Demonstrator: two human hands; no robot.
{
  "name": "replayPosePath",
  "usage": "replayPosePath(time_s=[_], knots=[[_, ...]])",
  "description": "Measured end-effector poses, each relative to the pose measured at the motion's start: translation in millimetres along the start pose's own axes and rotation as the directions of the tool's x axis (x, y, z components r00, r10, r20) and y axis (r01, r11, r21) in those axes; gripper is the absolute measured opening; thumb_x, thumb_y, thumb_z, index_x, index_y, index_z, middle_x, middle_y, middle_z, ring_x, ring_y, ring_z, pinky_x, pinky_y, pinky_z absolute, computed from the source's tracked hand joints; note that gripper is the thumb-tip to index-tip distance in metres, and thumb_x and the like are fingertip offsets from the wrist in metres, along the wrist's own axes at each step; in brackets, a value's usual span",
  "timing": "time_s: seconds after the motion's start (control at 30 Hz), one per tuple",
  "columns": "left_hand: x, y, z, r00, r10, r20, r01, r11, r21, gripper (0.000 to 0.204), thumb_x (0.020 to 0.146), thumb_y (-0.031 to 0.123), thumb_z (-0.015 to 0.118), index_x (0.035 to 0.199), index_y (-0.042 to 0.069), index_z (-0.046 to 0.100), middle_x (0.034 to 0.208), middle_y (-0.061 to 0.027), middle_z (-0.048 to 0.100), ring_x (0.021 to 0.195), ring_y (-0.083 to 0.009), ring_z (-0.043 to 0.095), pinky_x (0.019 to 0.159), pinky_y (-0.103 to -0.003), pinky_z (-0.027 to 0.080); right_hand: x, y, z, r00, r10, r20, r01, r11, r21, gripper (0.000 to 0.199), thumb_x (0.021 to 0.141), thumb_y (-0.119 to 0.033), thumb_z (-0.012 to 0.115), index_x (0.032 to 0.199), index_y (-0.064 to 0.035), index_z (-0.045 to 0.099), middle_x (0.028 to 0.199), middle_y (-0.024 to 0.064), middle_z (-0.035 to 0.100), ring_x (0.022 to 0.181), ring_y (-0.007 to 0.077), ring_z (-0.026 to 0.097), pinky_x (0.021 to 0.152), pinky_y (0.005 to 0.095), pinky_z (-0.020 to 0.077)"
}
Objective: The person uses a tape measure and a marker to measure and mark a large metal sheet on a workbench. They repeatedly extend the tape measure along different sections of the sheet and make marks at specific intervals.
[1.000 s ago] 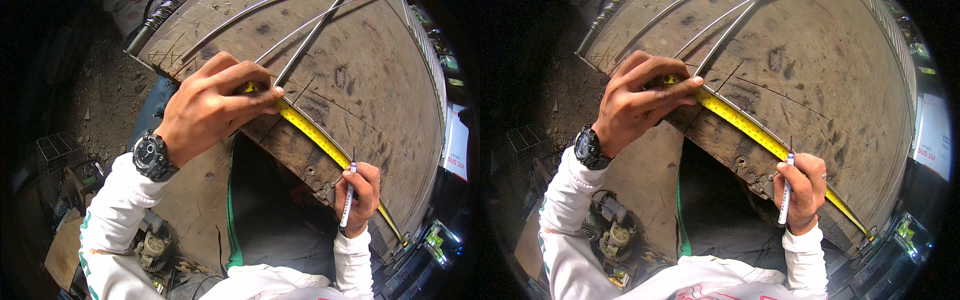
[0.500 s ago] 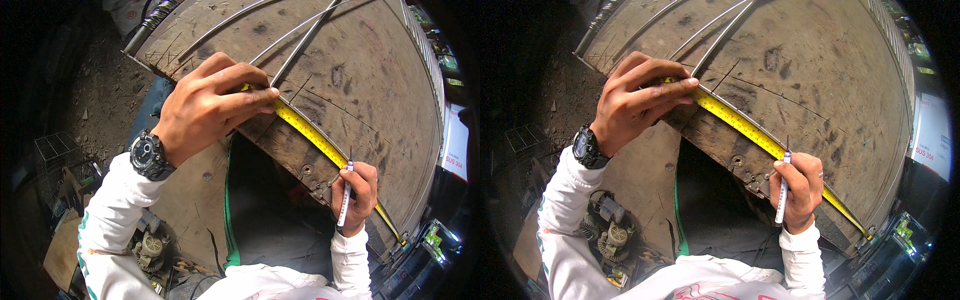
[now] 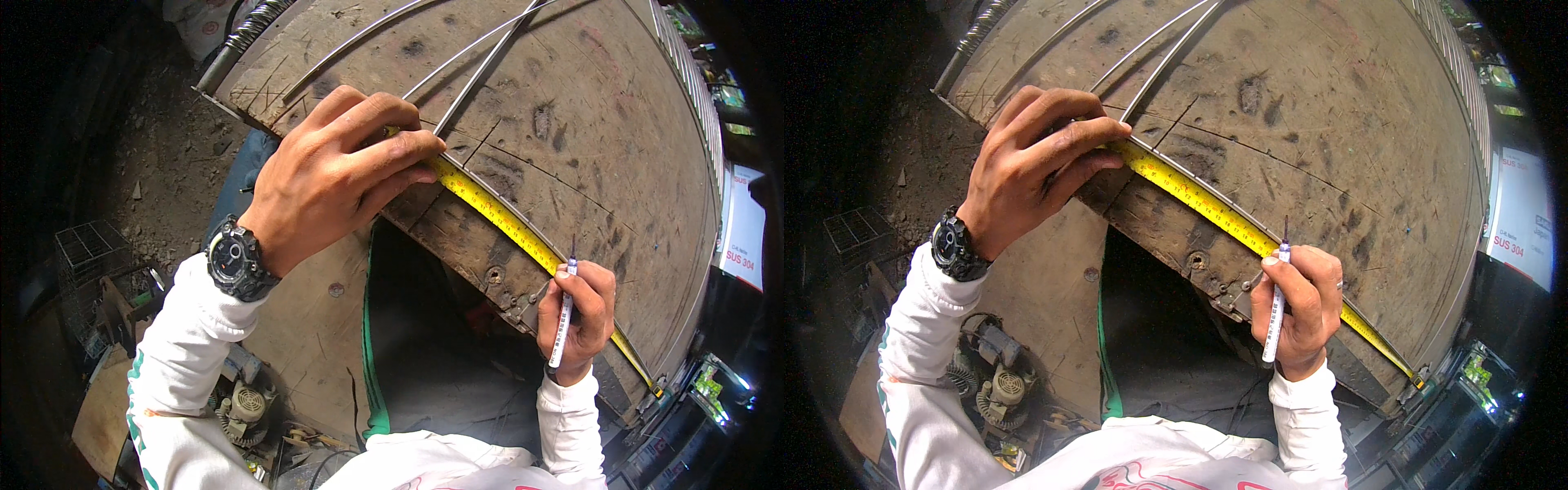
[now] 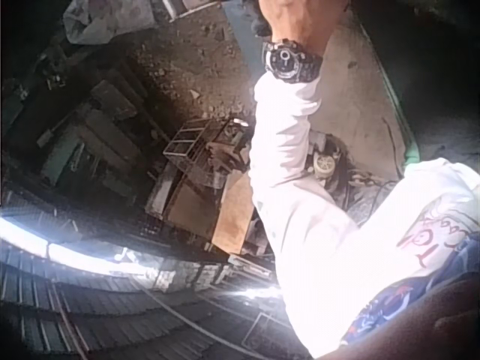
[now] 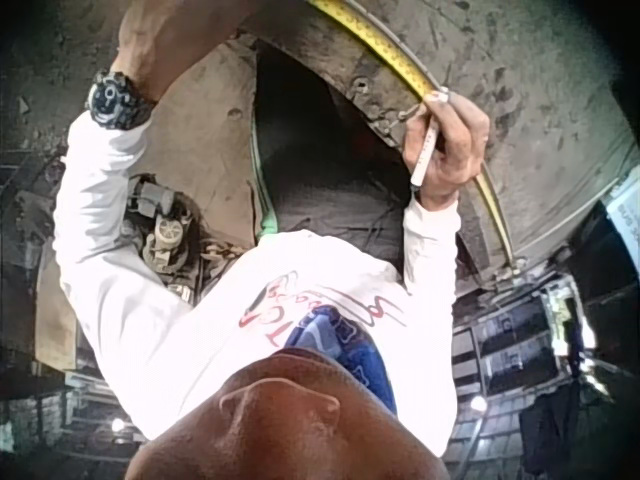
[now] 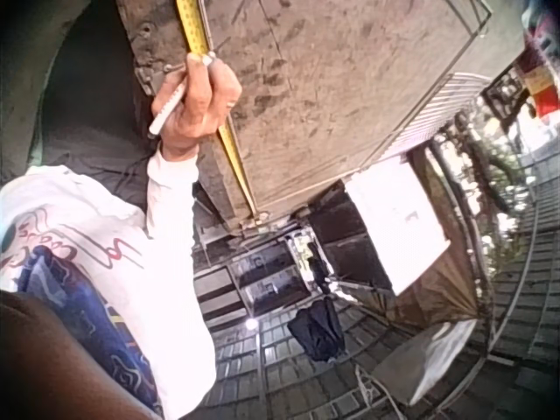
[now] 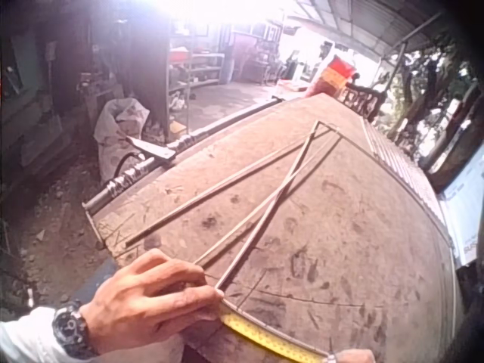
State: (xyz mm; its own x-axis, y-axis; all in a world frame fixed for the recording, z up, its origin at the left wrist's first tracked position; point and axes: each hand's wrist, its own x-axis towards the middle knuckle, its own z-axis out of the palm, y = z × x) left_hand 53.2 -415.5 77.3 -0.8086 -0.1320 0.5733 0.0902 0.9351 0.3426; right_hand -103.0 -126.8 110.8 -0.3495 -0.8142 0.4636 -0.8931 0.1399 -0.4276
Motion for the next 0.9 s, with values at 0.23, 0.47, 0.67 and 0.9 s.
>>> replayPosePath(time_s=[0.23,0.47,0.67,0.9], knots=[[-0.2,0.9,-0.7,1.000,0.013,-0.006,-0.013,0.999,0.044,0.035,0.085,0.024,0.076,0.118,0.014,0.068,0.109,-0.0041,0.064,0.090,-0.0228,0.059,0.079,-0.033,0.055,0.0,-0.6,-1.2,1.000,0.007,0.003,-0.007,1.000,-0.001,0.045,0.069,0.010,0.071,0.110,-0.0078,0.065,0.095,0.0125,0.064,0.085,0.0299,0.064,0.075,0.0391,0.0524],[-0.6,1.0,-0.8,1.000,-0.002,0.008,0.001,0.999,0.046,0.038,0.084,0.023,0.077,0.120,0.014,0.067,0.111,-0.0048,0.063,0.090,-0.0234,0.059,0.079,-0.034,0.055,-0.4,-0.2,-1.1,1.000,0.016,-0.005,-0.016,1.000,-0.016,0.045,0.069,0.011,0.071,0.109,-0.0075,0.065,0.096,0.0126,0.064,0.086,0.0298,0.064,0.076,0.0393,0.0524],[2.5,1.8,-3.7,1.000,-0.009,0.016,0.009,1.000,0.005,0.036,0.084,0.023,0.078,0.117,0.013,0.069,0.113,-0.0045,0.065,0.092,-0.0235,0.061,0.081,-0.033,0.056,0.7,-0.7,-0.8,1.000,0.022,-0.010,-0.022,1.000,-0.005,0.044,0.069,0.010,0.071,0.109,-0.0077,0.065,0.095,0.0121,0.064,0.086,0.0294,0.064,0.076,0.0387,0.0524],[-1.0,-1.9,-5.6,0.998,0.000,0.059,0.002,0.999,-0.035,0.041,0.085,0.019,0.078,0.125,0.016,0.070,0.121,-0.0057,0.069,0.097,-0.0216,0.064,0.081,-0.033,0.057,6.7,-4.9,-5.7,0.998,0.057,0.022,-0.058,0.998,0.039,0.041,0.075,0.008,0.069,0.115,-0.0043,0.065,0.099,0.0148,0.065,0.087,0.0284,0.064,0.078,0.0383,0.0525]])
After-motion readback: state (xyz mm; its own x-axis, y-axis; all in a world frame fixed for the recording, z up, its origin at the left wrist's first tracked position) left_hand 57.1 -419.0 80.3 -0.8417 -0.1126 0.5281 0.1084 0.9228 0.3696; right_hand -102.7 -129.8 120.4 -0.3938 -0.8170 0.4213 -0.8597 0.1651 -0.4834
